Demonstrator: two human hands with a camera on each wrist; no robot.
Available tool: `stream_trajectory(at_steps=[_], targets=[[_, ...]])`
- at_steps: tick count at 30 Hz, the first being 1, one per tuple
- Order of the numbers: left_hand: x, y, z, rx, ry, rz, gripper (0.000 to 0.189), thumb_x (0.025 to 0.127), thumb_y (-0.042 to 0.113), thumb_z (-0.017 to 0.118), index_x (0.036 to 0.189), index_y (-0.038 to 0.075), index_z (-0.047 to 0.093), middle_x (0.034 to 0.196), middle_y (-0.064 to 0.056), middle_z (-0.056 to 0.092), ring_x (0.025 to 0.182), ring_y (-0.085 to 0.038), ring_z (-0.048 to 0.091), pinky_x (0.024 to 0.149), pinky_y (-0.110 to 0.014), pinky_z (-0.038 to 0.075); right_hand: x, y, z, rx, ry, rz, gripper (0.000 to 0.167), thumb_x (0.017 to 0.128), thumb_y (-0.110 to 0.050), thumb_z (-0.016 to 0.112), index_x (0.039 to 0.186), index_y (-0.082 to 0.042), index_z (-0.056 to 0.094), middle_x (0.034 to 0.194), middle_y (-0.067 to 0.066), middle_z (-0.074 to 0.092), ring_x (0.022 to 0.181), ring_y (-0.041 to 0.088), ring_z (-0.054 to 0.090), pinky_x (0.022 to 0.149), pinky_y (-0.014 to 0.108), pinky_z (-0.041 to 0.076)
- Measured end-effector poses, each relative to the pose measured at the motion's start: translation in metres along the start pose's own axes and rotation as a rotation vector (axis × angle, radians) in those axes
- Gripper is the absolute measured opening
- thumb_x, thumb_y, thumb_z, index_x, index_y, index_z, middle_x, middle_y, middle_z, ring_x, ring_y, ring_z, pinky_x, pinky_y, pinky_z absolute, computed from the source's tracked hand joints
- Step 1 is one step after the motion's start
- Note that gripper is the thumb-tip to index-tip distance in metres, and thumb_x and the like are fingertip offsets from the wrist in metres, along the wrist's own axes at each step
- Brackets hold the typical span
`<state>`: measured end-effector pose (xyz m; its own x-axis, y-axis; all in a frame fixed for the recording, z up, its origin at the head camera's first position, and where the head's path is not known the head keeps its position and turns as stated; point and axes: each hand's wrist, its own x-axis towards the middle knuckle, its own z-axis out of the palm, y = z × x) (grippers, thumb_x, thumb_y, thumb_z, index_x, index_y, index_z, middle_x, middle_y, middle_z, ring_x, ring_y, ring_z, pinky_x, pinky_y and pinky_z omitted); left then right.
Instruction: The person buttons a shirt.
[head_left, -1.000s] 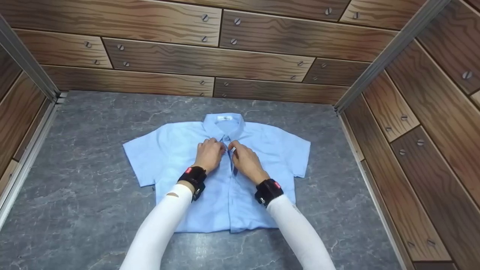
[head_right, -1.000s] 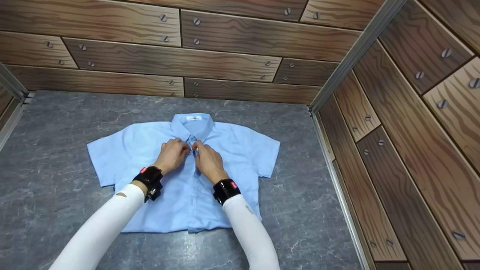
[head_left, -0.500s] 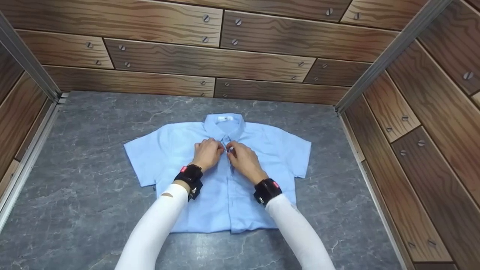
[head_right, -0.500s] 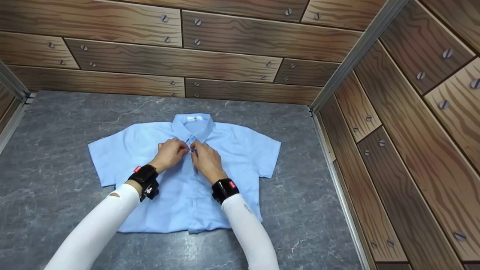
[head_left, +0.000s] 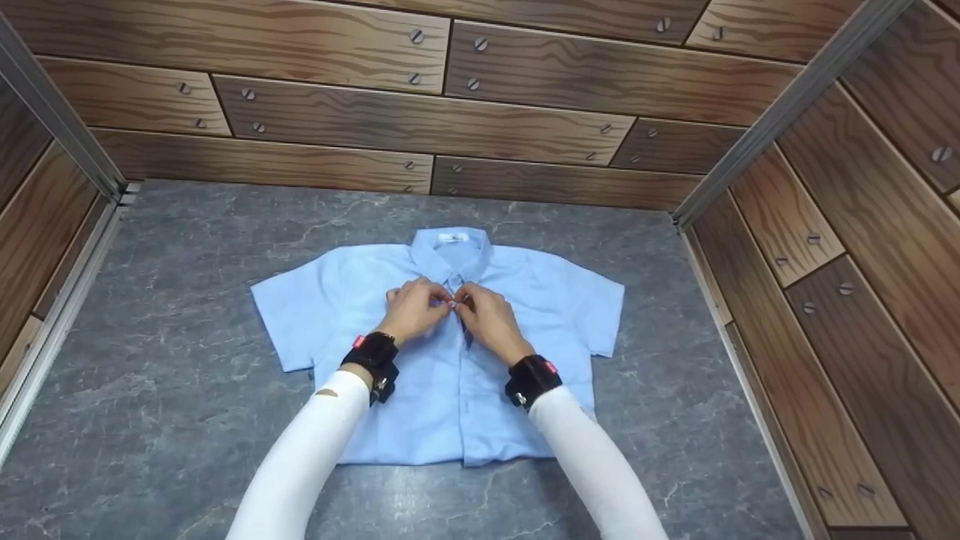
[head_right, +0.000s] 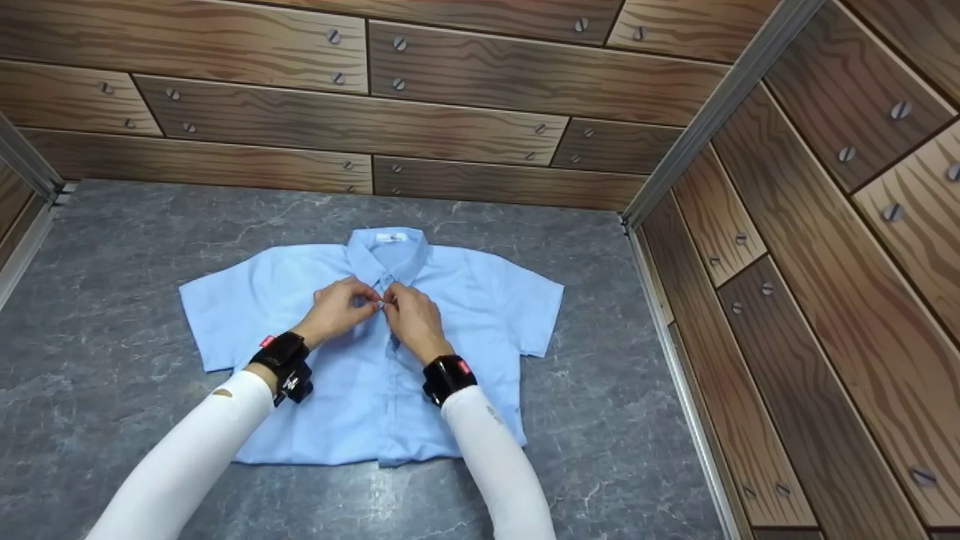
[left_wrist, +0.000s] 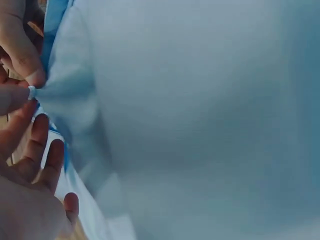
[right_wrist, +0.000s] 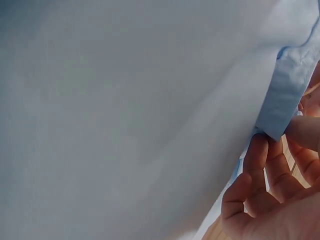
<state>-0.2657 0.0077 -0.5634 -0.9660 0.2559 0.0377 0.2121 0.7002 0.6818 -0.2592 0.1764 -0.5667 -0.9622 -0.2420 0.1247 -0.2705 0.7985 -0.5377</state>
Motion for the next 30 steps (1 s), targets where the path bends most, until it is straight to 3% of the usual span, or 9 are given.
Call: stream_trajectory(at_steps=[5,13,22,30], targets=[[-0.002,-0.01,0.009,-0.029,0.018,-0.01,0.024,0.085,0.032,0.071,0.107,0.026,0.074,0.106,0.004,0.065,0.106,-0.022,0.057,0.094,-0.053,0.028,-0.001,0.002,-0.002,0.046,-0.013,-0.003,0.004,0.094,-0.016,0.06,0.097,-0.012,0.061,0.083,0.001,0.063,0.073,0.016,0.058,0.067,0.032,0.047],[-0.003,-0.012,0.017,-0.102,0.111,-0.011,0.017,0.087,0.032,0.071,0.1,0.023,0.077,0.104,0.003,0.066,0.107,-0.023,0.057,0.097,-0.054,0.026,-0.001,0.004,-0.003,0.08,-0.033,0.004,0.004,0.096,-0.012,0.056,0.098,-0.011,0.059,0.081,0.002,0.058,0.071,0.015,0.054,0.066,0.03,0.043],[-0.001,-0.01,0.019,-0.148,0.12,-0.053,0.014,0.089,0.029,0.069,0.099,0.023,0.077,0.101,0.005,0.069,0.105,-0.021,0.061,0.101,-0.053,0.025,-0.002,0.004,-0.003,0.096,-0.028,0.04,0.01,0.095,-0.017,0.06,0.103,-0.012,0.059,0.085,0.001,0.064,0.072,0.013,0.058,0.064,0.028,0.046],[-0.002,-0.011,0.019,-0.173,0.122,-0.047,0.014,0.088,0.028,0.07,0.099,0.024,0.077,0.101,0.005,0.07,0.106,-0.02,0.062,0.101,-0.053,0.026,-0.005,0.008,-0.002,0.07,-0.02,0.083,0.018,0.09,-0.022,0.065,0.104,-0.012,0.061,0.081,-0.001,0.065,0.066,0.01,0.059,0.06,0.026,0.047]])
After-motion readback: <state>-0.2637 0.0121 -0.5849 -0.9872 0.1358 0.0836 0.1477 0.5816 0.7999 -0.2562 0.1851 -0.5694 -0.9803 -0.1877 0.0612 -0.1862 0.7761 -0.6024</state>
